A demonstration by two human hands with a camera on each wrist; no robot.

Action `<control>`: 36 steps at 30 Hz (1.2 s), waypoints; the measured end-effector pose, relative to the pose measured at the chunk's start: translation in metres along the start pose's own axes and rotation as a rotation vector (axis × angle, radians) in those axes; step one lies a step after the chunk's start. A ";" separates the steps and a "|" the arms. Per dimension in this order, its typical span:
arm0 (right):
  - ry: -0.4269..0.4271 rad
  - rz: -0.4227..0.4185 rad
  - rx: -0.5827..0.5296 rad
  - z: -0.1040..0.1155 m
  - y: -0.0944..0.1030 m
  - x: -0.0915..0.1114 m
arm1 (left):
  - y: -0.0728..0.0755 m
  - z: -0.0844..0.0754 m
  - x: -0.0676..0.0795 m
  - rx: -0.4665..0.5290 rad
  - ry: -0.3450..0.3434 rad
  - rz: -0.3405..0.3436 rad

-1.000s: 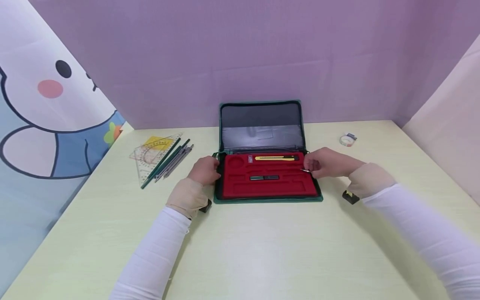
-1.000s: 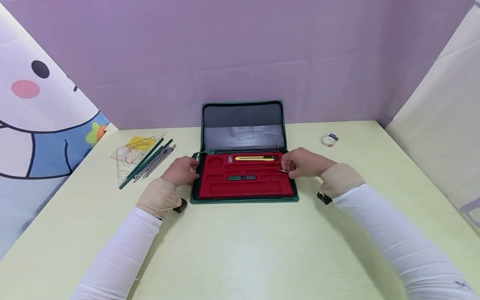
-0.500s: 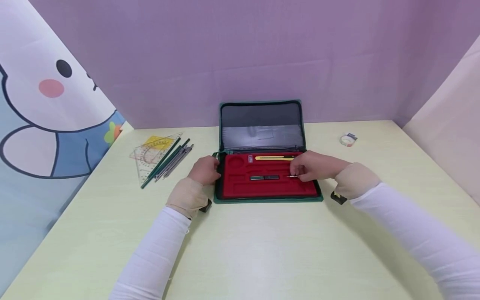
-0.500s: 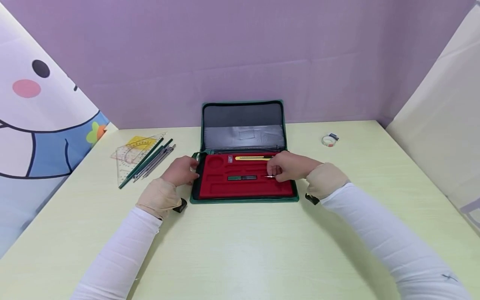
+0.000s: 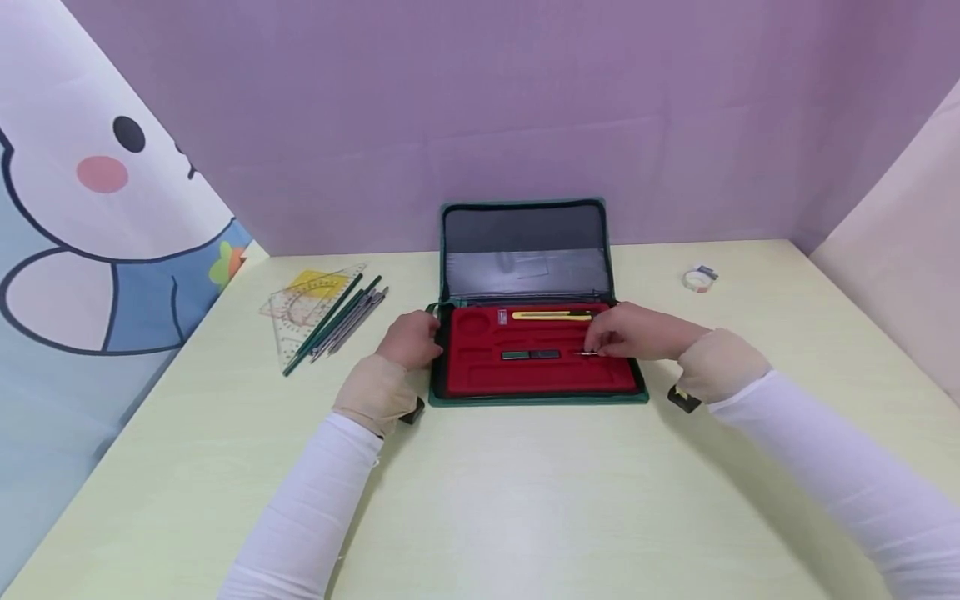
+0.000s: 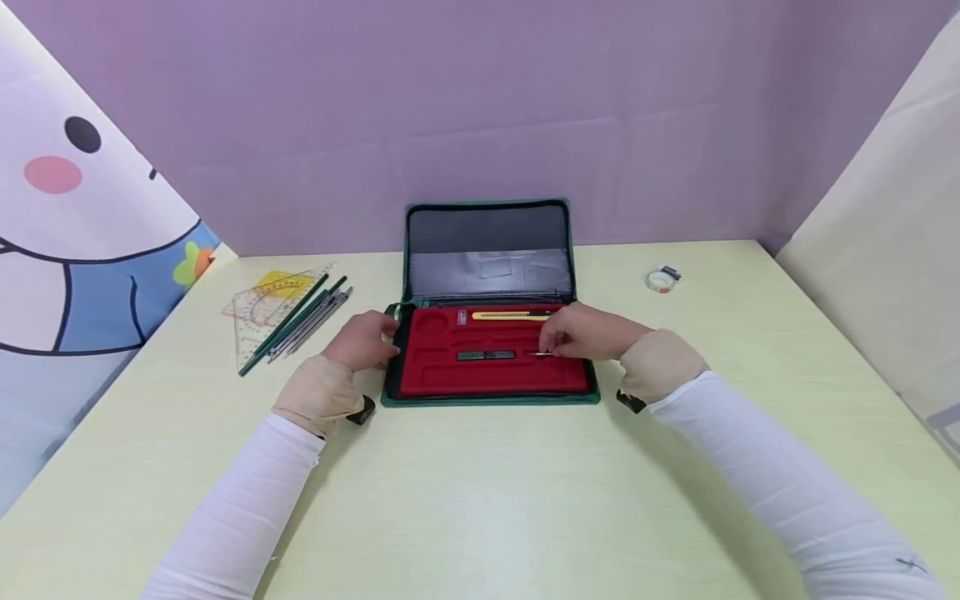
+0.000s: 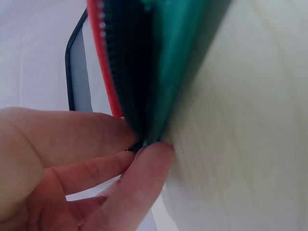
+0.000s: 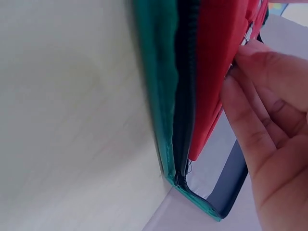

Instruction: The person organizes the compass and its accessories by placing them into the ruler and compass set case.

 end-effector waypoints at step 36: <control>-0.352 -0.444 -0.058 -0.070 0.023 0.032 | 0.001 0.000 0.001 -0.014 -0.026 0.002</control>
Point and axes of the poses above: each hand's wrist, its own x-axis away from the middle knuckle, its own y-axis out of the back of the hand, z = x × y, the point moved 1 cm from there along -x, towards the middle knuckle, and after that the axes turned 12 degrees about -y, right-handed, at the moved point
